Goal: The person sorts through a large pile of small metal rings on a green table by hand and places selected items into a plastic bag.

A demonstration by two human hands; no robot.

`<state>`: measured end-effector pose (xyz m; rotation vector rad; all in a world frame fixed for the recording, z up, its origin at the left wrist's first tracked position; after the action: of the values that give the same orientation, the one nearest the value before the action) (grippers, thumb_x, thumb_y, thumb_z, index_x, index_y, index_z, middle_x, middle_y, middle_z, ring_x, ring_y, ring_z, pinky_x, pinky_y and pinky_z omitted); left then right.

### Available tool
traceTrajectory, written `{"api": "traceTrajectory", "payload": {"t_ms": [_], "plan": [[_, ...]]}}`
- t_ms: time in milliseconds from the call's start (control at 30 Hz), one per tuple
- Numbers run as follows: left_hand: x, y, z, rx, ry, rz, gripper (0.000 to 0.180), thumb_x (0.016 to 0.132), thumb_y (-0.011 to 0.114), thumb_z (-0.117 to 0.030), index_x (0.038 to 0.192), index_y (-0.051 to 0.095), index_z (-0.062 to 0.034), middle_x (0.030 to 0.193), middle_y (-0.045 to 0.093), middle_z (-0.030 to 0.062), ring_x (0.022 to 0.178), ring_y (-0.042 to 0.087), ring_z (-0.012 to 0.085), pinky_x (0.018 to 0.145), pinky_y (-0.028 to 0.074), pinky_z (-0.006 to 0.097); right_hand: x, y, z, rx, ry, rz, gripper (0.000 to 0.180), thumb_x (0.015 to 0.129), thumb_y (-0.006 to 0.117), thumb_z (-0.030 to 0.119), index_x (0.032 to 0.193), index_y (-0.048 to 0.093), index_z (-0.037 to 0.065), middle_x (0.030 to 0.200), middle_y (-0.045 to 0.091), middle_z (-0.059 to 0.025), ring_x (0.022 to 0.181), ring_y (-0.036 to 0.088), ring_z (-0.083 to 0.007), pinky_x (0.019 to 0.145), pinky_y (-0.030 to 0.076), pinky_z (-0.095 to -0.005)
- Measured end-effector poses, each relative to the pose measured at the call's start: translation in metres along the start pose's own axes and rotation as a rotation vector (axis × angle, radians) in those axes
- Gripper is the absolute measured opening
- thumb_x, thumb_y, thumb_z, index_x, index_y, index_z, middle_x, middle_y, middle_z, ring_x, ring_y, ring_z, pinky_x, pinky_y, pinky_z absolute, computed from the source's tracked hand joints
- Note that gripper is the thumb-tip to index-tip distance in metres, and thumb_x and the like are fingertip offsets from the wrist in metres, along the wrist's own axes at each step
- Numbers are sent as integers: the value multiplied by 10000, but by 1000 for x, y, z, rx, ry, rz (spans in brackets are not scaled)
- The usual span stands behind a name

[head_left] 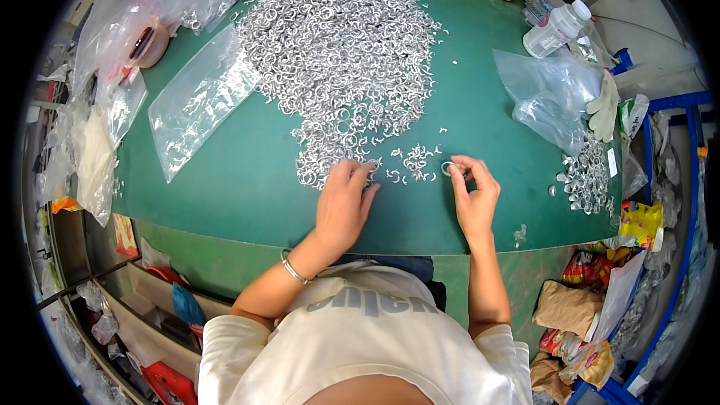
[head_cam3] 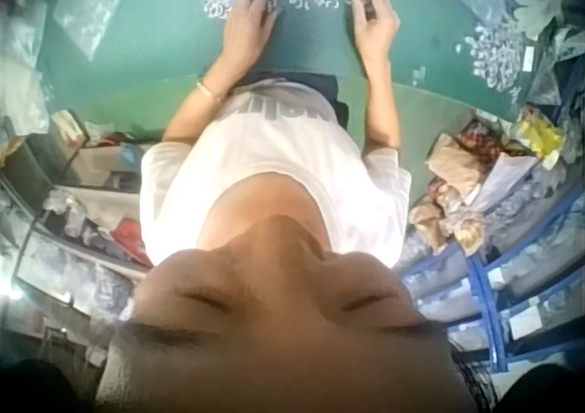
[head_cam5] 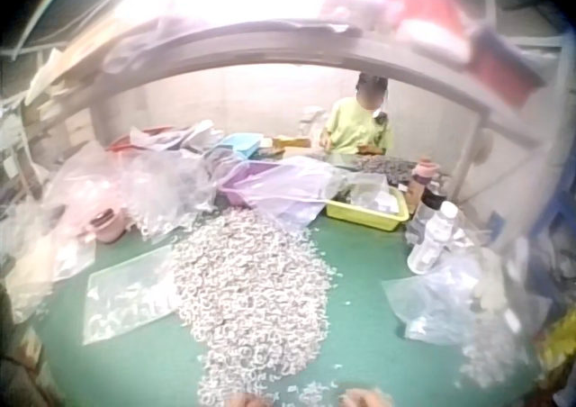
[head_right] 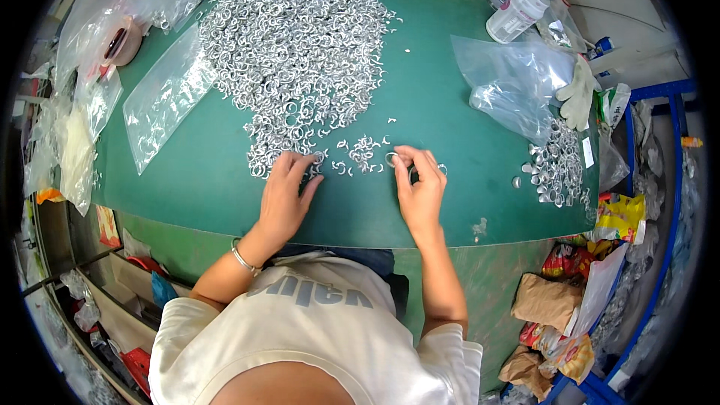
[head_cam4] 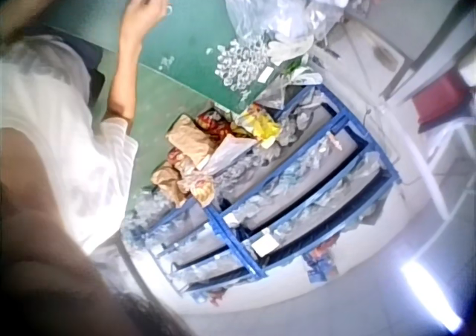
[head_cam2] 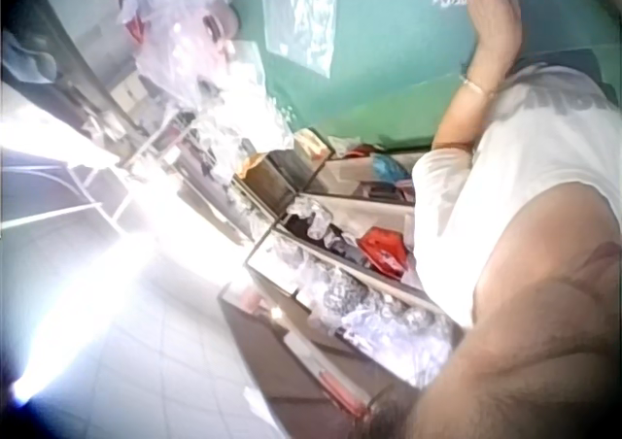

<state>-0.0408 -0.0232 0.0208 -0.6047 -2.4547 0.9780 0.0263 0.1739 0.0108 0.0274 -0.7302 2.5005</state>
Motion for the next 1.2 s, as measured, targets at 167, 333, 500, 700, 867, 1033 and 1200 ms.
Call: {"api": "traceTrajectory", "payload": {"t_ms": [167,333,500,700,867,1033,1200], "plan": [[17,9,13,84,37,14,206,734,676,-53,907,580,1,852,517,117,795,520,289,682,435,359,-11,26,-11,756,375,177,184,866,579,52,1037,583,-16,829,630,-60,675,560,-103,624,438,-215],[15,-9,28,-201,-88,-122,100,781,612,8,879,589,6,825,568,119,674,552,252,602,444,322,-16,33,-12,824,416,218,186,864,570,32,1044,571,-14,827,616,-62,715,572,-106,636,440,-213],[6,-9,44,-312,-240,-172,196,822,544,55,1006,572,-7,795,592,99,621,547,151,589,450,256,-16,30,-7,382,193,65,163,866,539,-23,1027,567,-24,845,620,-60,763,581,-89,703,453,-210],[-4,-4,31,-541,-338,3,351,845,487,68,1183,479,-24,800,592,39,629,509,88,579,436,221,-21,39,4,503,201,113,175,874,529,-18,1046,559,-10,851,617,-35,776,558,-71,629,401,-191],[-21,30,52,-1072,-705,335,212,909,466,-47,1098,535,20,885,601,74,664,492,81,555,403,202,-23,46,5,588,255,162,198,866,525,-47,1062,549,-29,882,619,-59,831,582,-90,736,461,-215],[-36,39,28,-1593,-892,379,239,911,469,-93,1099,541,37,936,622,124,833,617,185,719,513,281,-38,63,25,692,282,307,207,847,547,-50,1051,556,-17,905,630,-71,809,585,-103,725,460,-223],[-59,50,27,-1908,-1020,375,245,921,455,-132,1079,542,33,927,584,110,842,572,194,723,487,303,-27,59,38,243,56,291,253,755,627,-28,1002,604,28,935,631,-88,776,592,-190,693,452,-272]]}}
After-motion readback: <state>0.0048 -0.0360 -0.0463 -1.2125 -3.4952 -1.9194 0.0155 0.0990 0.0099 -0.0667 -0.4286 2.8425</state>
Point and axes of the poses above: each hand's wrist, its own x-axis towards the middle knuckle, its own y-axis out of the palm, z = x × y, the point moved 7 cm from there along x, towards the middle knuckle
